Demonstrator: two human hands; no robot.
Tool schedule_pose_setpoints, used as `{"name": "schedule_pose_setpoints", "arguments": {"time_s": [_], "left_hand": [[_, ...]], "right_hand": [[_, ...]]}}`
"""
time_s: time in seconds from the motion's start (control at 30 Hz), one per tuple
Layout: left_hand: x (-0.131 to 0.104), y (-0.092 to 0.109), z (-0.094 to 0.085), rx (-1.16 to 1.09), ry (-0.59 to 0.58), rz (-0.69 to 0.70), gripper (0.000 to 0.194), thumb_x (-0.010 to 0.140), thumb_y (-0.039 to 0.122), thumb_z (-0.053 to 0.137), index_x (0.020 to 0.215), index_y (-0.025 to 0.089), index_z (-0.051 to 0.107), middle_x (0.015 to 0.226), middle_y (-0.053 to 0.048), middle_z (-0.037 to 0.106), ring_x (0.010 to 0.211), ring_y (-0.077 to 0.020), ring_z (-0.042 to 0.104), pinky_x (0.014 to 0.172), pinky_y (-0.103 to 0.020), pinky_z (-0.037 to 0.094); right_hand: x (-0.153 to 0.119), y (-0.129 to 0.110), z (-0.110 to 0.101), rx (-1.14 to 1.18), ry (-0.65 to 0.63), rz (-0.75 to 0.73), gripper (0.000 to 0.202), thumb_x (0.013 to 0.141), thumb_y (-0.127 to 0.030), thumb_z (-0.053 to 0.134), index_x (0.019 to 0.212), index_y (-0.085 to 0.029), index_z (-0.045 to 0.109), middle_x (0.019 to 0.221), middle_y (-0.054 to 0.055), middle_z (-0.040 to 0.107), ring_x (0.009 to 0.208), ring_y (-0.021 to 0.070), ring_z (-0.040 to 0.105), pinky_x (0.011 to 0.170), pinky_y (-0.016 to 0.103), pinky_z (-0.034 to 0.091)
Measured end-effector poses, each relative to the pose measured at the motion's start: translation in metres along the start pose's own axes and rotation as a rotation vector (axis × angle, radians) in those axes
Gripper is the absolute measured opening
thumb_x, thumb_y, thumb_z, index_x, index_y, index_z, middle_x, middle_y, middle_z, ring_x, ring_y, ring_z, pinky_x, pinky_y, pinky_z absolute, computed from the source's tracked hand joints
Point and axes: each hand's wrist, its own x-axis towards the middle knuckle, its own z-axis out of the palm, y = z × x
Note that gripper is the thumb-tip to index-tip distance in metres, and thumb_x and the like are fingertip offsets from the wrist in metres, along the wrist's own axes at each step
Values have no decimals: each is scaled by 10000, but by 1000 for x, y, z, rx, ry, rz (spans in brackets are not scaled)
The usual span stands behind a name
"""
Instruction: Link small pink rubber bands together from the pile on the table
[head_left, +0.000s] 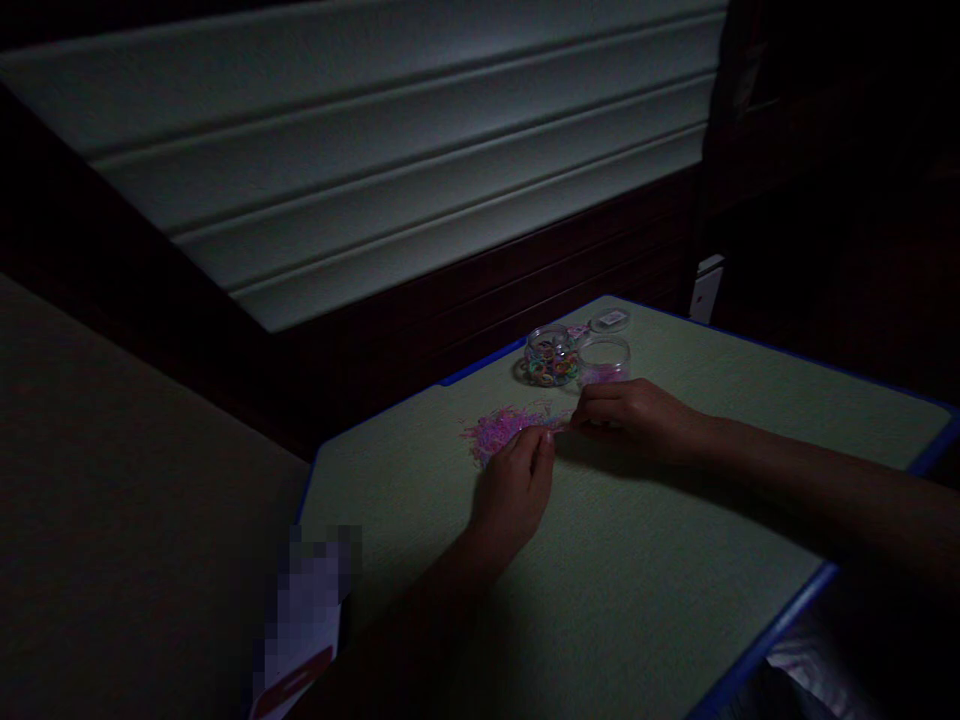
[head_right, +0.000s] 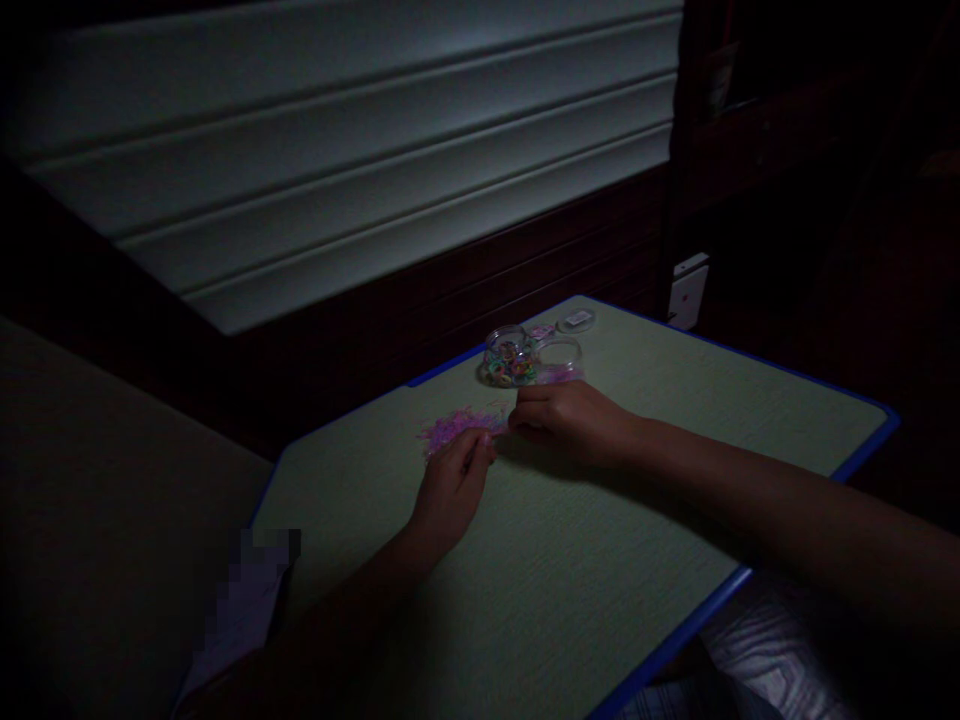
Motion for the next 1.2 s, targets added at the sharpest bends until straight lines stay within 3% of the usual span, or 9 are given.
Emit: {"name": "schedule_pose_setpoints", "arguments": {"time_s": [0.77,1.03,1.2], "left_hand": [[-1,-2,2,9,-13,-4,212,884,278,315,903,189,507,828,-14,578,722,-113,528,624,-210,381],[-1,-6,5,36,2,-22,186,876,273,336,907,196,502,819,-9,583,709,-113,532,615,-208,383],[-2,-6,5,26,11,-12,177,871,259,350,923,198,508,859,-13,589,740,-115,538,630,-210,386]], "right_hand": [[0,1,-1,-26,-34,20,171,791,-177,470,901,-162,600,792,47,590,659,105,520,584,204,342],[0,1,2,-63,17,80,229,779,-166,476,981,-150,582,842,57,608,693,119,539,609,214,356],[2,0,2,15,70,181,228,799,-236,463,967,-143,585,754,46,601,612,108,508,561,212,349]]}}
